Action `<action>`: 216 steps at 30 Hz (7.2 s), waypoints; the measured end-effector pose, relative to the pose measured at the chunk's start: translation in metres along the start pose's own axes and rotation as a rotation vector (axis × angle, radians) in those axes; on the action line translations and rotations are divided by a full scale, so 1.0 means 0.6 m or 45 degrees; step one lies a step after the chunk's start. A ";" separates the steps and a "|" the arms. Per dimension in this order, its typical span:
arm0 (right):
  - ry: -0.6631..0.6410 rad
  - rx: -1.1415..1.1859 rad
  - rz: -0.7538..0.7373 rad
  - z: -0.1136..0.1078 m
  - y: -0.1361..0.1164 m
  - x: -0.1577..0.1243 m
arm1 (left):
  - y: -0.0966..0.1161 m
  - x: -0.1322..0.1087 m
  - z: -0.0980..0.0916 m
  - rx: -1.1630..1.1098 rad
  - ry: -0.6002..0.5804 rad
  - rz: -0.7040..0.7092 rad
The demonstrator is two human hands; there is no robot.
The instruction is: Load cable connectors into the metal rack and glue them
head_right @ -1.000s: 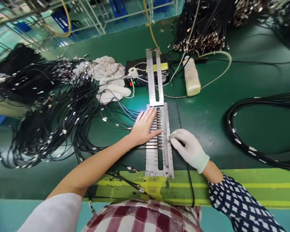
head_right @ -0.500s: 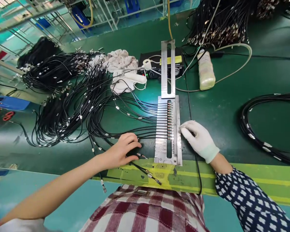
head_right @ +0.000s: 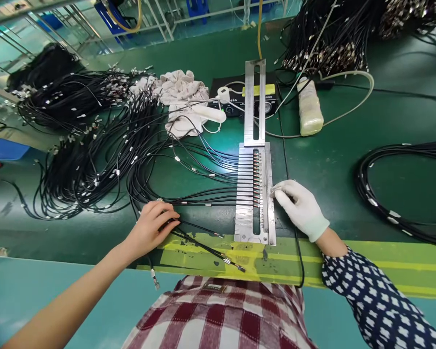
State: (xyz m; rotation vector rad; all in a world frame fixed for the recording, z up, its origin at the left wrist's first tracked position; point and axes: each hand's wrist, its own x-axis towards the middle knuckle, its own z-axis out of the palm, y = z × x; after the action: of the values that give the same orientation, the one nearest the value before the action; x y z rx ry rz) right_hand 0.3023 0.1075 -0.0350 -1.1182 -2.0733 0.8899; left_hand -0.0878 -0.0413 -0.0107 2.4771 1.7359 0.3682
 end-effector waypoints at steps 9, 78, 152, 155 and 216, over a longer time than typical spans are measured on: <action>-0.003 0.058 -0.016 0.000 -0.010 0.002 | 0.071 0.058 0.029 -0.306 -0.025 0.196; 0.041 0.068 0.003 0.006 -0.028 -0.025 | 0.154 0.116 0.067 -0.351 -0.048 0.142; 0.006 0.127 0.042 0.002 -0.034 -0.030 | 0.154 0.133 0.070 -0.408 0.181 0.425; -0.001 0.138 0.057 0.001 -0.035 -0.029 | 0.137 0.135 0.064 -0.370 0.100 0.477; 0.053 0.011 -0.077 0.008 -0.086 -0.081 | 0.153 0.147 0.008 -0.340 0.068 0.374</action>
State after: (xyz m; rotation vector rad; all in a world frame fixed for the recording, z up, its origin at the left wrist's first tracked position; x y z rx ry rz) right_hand 0.2969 0.0425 -0.0070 -1.0551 -2.0563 0.8389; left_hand 0.0259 0.0096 0.0171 2.5387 1.2395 0.6485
